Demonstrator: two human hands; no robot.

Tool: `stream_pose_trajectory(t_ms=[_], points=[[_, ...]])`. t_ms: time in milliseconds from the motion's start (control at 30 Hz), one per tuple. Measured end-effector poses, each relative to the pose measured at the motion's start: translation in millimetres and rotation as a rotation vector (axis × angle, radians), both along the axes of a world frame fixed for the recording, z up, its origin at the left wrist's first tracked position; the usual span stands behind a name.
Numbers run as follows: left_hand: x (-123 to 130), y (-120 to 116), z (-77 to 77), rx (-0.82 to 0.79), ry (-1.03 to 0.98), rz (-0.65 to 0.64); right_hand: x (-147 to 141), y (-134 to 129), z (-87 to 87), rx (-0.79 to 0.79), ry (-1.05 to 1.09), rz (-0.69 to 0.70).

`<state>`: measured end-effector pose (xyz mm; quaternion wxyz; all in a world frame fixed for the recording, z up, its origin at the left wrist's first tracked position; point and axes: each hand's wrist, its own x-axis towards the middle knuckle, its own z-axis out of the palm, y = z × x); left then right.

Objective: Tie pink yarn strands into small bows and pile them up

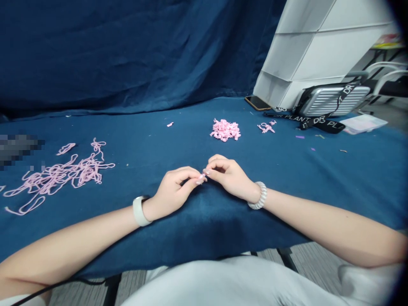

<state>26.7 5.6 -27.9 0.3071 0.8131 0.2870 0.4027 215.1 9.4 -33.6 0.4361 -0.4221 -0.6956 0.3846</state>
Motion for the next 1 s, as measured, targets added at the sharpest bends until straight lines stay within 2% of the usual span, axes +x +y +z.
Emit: stream_pose_trajectory(t_ms=[167,300,400,567,633,867,1000], points=[[2.0,-0.6,-1.1,-0.300,-0.031,0.031,2.4,0.5,0.2,0.011,-0.028,0.011],[2.0,0.8,-4.0,-0.421,-0.098,0.047,2.5,0.1,0.5,0.013,-0.033,0.002],[1.6,1.5,-4.6,-0.412,-0.110,0.084,1.6,0.0,1.0,0.006,-0.029,-0.018],[1.6,0.1,-0.7,-0.260,-0.108,0.228,0.8,0.9,0.3,0.018,-0.009,-0.036],[1.5,0.2,-0.2,-0.283,-0.137,0.228,0.8,1.2,-0.4,0.016,-0.007,-0.038],[3.3,7.2,-8.1,-0.694,-0.365,0.072,0.5,0.8,-0.4,0.002,-0.021,-0.043],[7.3,5.2,-4.2,-0.895,-0.478,0.022,-0.3,0.4,0.2,0.004,-0.028,-0.045]])
